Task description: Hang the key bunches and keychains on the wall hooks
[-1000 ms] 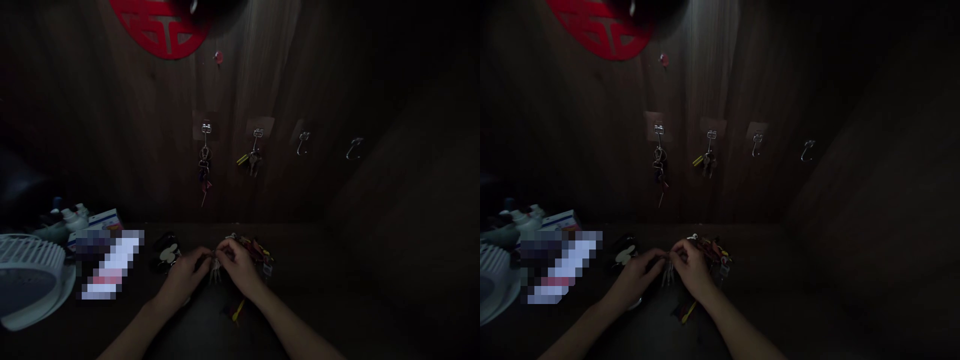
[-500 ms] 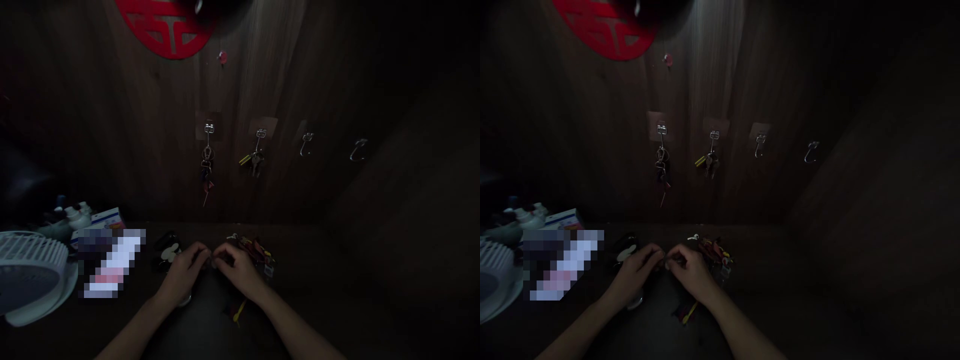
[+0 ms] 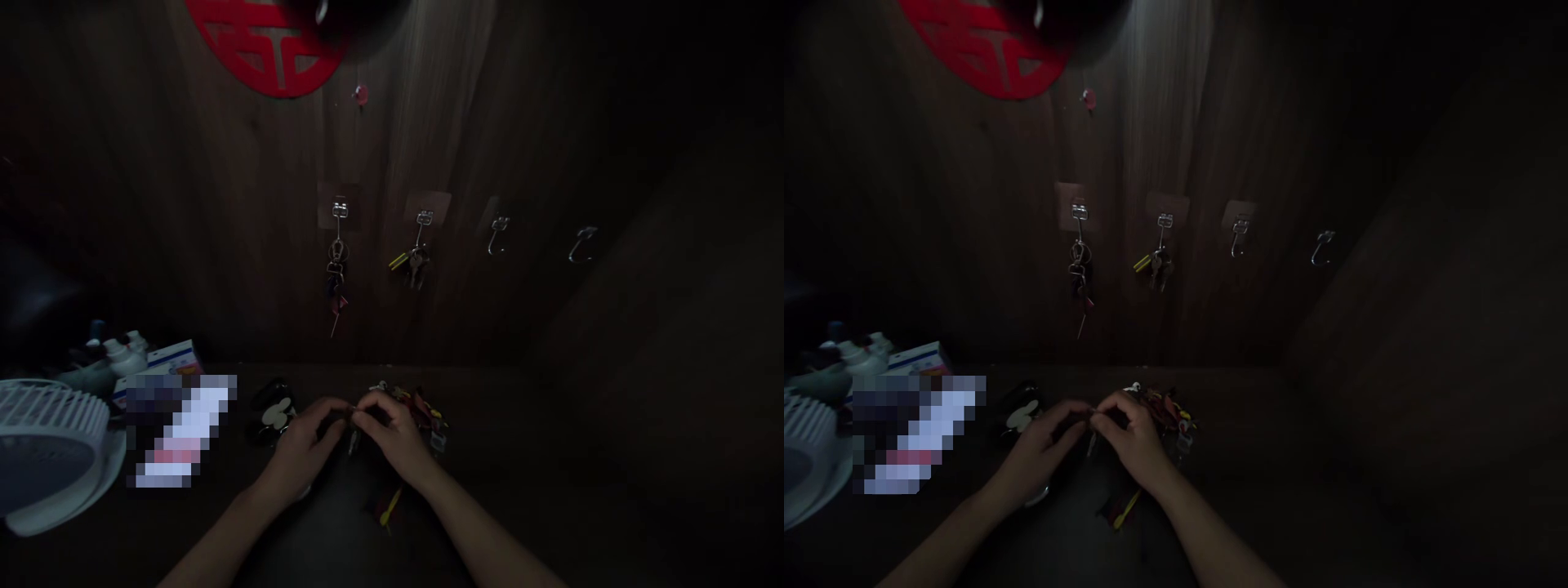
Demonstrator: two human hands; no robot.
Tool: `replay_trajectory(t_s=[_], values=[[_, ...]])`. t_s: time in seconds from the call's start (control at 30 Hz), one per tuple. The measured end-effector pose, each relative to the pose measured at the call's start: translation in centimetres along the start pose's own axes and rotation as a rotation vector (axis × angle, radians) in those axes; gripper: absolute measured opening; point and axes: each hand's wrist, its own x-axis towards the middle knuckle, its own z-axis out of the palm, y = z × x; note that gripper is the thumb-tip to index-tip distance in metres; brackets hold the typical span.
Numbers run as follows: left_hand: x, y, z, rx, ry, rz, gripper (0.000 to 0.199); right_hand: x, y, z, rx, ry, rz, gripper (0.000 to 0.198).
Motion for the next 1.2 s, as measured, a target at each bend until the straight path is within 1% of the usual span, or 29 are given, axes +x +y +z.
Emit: replay_trajectory(t_s=[0.17,0.3,0.4,0.53,0.73,0.9,1.07,1.13,1.2], values=[[-0.1,0.4,0.0,0.011,0.002,-0.007,0.015,0.2,0.1,0.0,0.012,0.040,-0.091,0.010],[-0.1,0.8,-0.1,0.011,0.069,-0.013,0.017,0.1,0.0,0.2,-0.026,0.035,-0.084,0.008],[-0.1,1.0,-0.2,-0.005,0.117,-0.019,0.017,-0.1,-0.2,0.2,-0.068,0.010,-0.049,0.007],[-0.1,0.9,-0.2,-0.002,0.130,-0.003,0.016,-0.2,-0.4,0.2,-0.104,-0.020,-0.054,0.008],[-0.3,0.4,0.0,0.047,0.061,0.026,0.016,-0.1,-0.7,-0.4,-0.118,0.069,-0.083,0.012],[-0.4,0.1,0.0,0.052,0.023,0.019,0.017,0.2,-0.8,-1.5,-0.026,0.162,-0.035,0.017],[-0.5,-0.1,0.0,0.122,-0.072,-0.023,0.020,1.2,-1.5,-3.2,0.135,0.287,0.019,0.021],[-0.6,-0.2,0.1,0.188,-0.116,-0.041,0.022,1.8,-2.2,-4.1,0.146,0.351,0.007,0.021],[-0.7,-0.2,0.2,0.256,-0.156,-0.045,0.024,2.8,-3.2,-5.1,0.132,0.404,-0.038,0.021]])
